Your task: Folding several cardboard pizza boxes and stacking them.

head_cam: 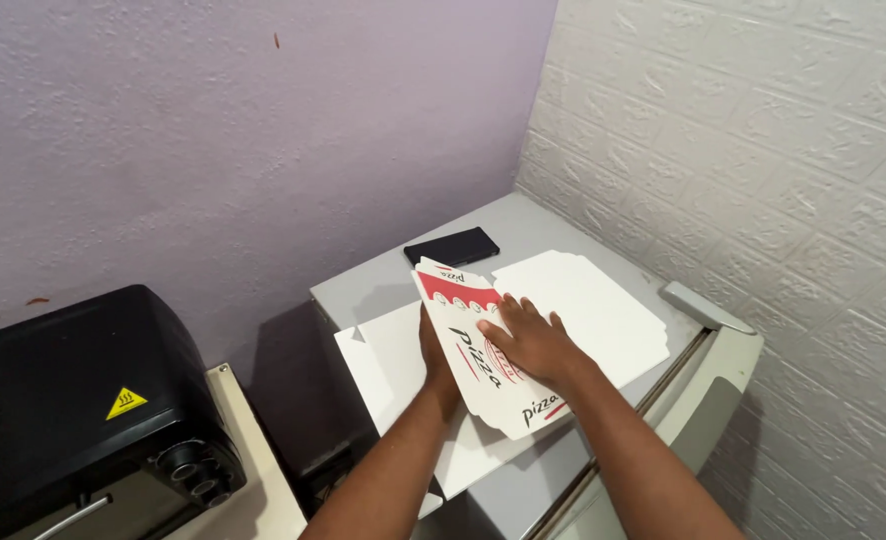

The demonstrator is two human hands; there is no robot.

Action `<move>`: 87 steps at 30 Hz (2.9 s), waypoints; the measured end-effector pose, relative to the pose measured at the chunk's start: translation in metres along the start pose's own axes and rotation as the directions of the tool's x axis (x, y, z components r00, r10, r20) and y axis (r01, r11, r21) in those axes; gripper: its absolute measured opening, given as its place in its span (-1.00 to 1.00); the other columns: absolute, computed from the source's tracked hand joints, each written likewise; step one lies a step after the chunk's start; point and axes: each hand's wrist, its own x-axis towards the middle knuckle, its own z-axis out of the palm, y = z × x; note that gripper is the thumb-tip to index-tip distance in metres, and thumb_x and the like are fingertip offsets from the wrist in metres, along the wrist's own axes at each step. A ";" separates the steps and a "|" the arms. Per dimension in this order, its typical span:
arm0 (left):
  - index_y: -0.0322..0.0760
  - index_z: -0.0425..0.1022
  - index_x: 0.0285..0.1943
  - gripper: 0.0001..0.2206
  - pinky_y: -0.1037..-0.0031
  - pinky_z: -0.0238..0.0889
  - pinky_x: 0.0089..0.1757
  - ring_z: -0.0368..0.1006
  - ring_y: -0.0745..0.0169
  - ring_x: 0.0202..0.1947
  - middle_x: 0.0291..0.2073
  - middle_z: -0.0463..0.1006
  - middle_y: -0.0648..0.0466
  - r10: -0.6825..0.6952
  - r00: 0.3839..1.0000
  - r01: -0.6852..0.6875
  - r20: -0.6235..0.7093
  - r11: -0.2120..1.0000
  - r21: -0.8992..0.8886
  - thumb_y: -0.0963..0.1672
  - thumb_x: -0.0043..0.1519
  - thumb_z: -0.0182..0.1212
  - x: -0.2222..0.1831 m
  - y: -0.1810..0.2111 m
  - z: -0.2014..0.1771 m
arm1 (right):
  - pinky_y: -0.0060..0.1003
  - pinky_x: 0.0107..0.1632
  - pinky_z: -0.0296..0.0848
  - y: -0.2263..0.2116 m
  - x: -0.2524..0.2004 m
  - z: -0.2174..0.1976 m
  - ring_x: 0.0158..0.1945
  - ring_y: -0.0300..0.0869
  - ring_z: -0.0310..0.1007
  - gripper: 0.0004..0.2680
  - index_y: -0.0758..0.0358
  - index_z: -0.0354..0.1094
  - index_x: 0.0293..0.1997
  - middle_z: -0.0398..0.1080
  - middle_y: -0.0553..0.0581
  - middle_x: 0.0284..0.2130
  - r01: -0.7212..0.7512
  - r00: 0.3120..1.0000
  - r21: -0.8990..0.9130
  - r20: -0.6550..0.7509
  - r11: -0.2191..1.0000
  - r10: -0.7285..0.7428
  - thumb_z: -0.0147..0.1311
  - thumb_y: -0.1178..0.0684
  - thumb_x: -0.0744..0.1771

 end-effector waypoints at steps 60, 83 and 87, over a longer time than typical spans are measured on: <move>-0.23 0.29 0.40 -0.49 -0.07 0.09 0.16 0.20 -0.10 0.30 0.32 0.32 -0.12 0.087 0.883 -0.469 0.461 0.144 0.872 0.04 0.29 -0.02 -0.008 0.024 -0.068 | -0.13 0.43 0.14 -0.056 0.030 0.003 0.43 0.06 0.15 -0.37 0.36 0.11 0.40 0.11 0.36 0.40 0.154 0.983 0.096 0.083 0.983 -0.162 -0.34 -0.46 0.37; -0.24 0.27 0.39 -0.56 0.33 0.46 0.11 0.53 0.15 0.17 0.21 0.52 -0.05 0.054 0.899 -0.272 0.434 0.846 0.458 0.03 0.43 -0.21 0.000 0.022 -0.046 | -0.08 0.39 0.18 0.085 -0.056 0.090 0.36 0.12 0.28 -0.37 0.31 0.10 0.55 0.28 0.42 0.32 0.408 0.832 0.127 -0.459 0.904 -0.311 -0.07 0.28 0.20; -0.24 0.44 0.27 -0.65 0.27 0.44 0.01 0.48 0.11 0.07 0.17 0.52 0.01 0.333 0.887 -0.452 0.320 0.488 0.747 -0.07 0.32 0.16 -0.032 0.044 -0.049 | -0.24 0.01 0.50 0.086 -0.059 0.080 0.00 -0.03 0.53 -0.60 0.38 0.39 0.23 0.54 0.29 -0.01 0.208 0.896 0.593 -0.435 0.778 0.092 -0.07 -0.13 0.36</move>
